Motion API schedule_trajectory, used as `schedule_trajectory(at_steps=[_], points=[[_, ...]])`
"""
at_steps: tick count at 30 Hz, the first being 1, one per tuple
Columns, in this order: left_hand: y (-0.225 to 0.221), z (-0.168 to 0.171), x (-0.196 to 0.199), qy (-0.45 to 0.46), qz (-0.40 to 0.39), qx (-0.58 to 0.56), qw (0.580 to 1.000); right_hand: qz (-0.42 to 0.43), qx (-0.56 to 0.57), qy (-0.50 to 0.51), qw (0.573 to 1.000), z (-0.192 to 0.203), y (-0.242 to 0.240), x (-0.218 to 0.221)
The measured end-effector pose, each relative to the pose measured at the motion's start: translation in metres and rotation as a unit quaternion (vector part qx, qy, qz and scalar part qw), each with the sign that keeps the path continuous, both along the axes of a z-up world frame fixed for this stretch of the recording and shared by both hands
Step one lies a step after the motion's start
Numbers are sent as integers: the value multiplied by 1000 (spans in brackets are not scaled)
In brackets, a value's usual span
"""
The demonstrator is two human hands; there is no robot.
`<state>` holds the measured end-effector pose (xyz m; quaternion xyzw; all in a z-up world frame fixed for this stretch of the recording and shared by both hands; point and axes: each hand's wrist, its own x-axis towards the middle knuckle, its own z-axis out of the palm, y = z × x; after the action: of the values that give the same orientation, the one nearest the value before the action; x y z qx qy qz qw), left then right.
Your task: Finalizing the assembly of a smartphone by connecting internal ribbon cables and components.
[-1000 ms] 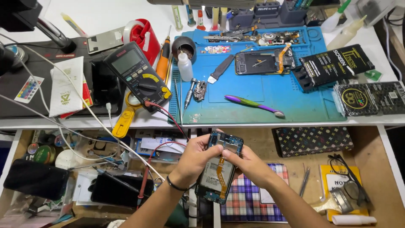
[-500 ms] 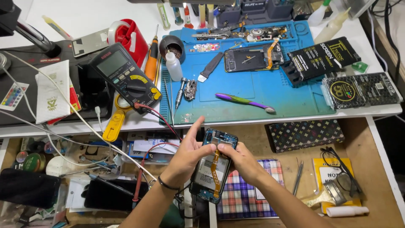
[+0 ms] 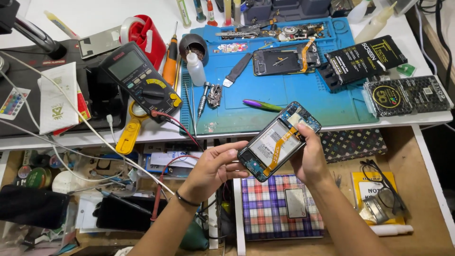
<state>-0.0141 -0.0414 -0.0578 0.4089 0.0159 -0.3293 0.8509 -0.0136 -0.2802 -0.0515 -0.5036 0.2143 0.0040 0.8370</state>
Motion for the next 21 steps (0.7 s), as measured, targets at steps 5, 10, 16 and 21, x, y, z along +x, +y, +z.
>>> schedule_trajectory(at_steps=[5,10,16,21], points=[[-4,-1,-5,-10,4,-21,1000,28,-7,-8,1000,-3,-2,1],[-8,4,-9,-13,9,-39,999,36,40,-17,998,13,1,-5],[-15,8,-11,-22,11,-65,998,40,41,-40,998,48,1,-14],[-36,16,-16,-21,17,-51,998,126,90,-40,987,17,-29,-15]])
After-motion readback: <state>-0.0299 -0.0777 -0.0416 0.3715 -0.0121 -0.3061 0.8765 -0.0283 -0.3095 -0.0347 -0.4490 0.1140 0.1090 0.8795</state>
